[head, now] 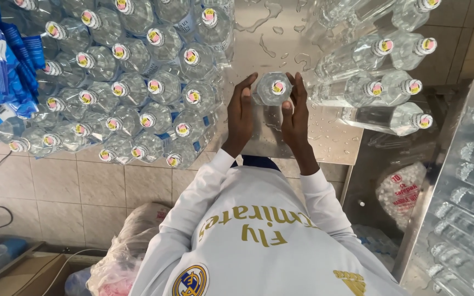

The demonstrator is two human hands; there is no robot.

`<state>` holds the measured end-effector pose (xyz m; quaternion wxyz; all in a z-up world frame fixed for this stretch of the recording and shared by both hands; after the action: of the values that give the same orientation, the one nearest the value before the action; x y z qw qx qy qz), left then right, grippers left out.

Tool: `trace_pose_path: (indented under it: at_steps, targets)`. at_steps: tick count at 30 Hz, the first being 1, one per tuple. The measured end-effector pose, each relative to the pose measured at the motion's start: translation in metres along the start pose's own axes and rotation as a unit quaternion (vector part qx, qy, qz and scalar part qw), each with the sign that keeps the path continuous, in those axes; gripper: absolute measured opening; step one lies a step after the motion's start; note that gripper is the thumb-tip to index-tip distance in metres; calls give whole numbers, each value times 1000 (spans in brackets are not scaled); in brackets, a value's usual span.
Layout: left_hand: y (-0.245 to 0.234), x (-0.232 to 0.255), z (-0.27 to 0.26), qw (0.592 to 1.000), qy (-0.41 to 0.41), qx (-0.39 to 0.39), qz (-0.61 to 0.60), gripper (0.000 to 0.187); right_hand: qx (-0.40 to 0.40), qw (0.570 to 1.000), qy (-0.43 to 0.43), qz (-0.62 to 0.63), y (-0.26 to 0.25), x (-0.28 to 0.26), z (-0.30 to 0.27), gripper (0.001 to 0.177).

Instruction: Manually applying plastic labels to the necks of water bottles at a production table.

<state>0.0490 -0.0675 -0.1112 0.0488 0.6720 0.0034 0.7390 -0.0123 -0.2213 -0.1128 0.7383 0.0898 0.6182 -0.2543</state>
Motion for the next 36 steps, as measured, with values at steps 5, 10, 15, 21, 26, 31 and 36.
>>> trace_pose_path:
  at_steps: [5,10,15,21,26,31,36]
  targets:
    - [-10,-17,-10,998,33,-8,47,31,4,1000,6,17,-7,17,-7,70]
    - [-9,-6,-2,988,88,-16,126,20,-12,999,36,9,-6,59,-23,94]
    - [-8,-11,3,980,112,-12,166,11,19,993,89,-79,15,68,-22,130]
    - [-4,-25,0,984,105,15,141,11,111,976,112,-148,34,83,-8,99]
    - [-15,7,-16,991,61,-11,122,24,127,977,142,-99,38,124,41,109]
    - [-36,55,-70,985,-30,-153,70,29,92,968,142,-184,56,173,143,128]
    - [-87,137,-87,936,-217,-269,70,35,93,974,78,-190,103,173,270,90]
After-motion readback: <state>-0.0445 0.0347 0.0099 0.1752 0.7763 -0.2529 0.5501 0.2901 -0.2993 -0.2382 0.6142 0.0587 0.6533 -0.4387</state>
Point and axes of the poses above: each hand's wrist, its own z-axis towards the middle knuckle, its own y-axis out of the palm, x = y × z, the point moved 7 cm from there along z, towards the middle knuckle, and after that the axes turned 11 degrees about x, right-handed, at the moved point
